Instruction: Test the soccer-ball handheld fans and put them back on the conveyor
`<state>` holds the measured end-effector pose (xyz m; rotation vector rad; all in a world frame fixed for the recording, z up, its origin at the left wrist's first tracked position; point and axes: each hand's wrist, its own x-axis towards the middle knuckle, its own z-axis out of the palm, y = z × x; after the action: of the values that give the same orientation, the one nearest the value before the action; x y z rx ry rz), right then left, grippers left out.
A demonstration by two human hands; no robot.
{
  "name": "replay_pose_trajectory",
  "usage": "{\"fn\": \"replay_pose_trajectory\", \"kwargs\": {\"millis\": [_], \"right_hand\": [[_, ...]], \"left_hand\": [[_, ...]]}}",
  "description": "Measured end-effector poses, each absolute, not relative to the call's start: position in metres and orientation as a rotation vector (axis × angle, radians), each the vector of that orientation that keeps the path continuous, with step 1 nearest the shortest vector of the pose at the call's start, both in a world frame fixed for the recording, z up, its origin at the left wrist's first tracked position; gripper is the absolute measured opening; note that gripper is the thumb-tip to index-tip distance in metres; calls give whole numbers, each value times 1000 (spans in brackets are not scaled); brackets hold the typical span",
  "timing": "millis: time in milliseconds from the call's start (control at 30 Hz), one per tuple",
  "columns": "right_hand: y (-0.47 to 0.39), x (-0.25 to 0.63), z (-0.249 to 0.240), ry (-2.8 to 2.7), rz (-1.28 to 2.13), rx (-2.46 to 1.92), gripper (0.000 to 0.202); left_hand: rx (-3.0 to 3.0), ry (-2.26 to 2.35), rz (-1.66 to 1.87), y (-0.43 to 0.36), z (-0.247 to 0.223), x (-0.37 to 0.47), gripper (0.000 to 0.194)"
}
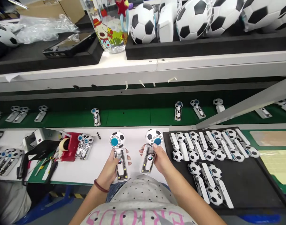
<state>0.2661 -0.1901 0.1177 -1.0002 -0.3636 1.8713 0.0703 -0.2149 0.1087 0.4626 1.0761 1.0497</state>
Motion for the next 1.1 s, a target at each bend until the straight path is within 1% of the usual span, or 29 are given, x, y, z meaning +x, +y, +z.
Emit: {"fn": "replay_pose_trajectory", "kwargs": {"millis": [100,200,300,400,500,600,633,733,833,933,1000,1100], "right_hand": [[-195,268,120,-373,1886,-992,48],[-205,264,122,-428,1877,-1016,47],[-215,261,121,-536,1799,-1118,42],[-222,260,119,-497,1723,-1196,40],[-228,261,117,-254,1812,-1183,40],[-237,264,114,-91,1976,-1064,31],[-241,264,113,-58,2021,-1030,29],[-252,263,108,44,2086,-1018,30],[-259,260,108,26,2033,-1079,28],[-262,260,118,-85,2002,-1051,35],[-263,261,127,-149,2017,-988,46],[-262,261,144,-240,2035,-933,63]], "left_hand": [[372,1108,999,-215,111,71,57],[305,1191,935,-219,103,75,54],[293,1239,899,-225,95,77,49],[192,1231,913,-228,96,76,51],[84,1168,934,-230,107,74,51],[65,1098,917,-238,119,72,34],[69,1066,919,-242,122,71,31],[95,972,931,-255,129,69,39],[159,924,936,-262,136,67,41],[256,917,958,-264,143,68,49],[303,932,979,-265,148,70,53],[336,929,1009,-266,155,76,54]]}}
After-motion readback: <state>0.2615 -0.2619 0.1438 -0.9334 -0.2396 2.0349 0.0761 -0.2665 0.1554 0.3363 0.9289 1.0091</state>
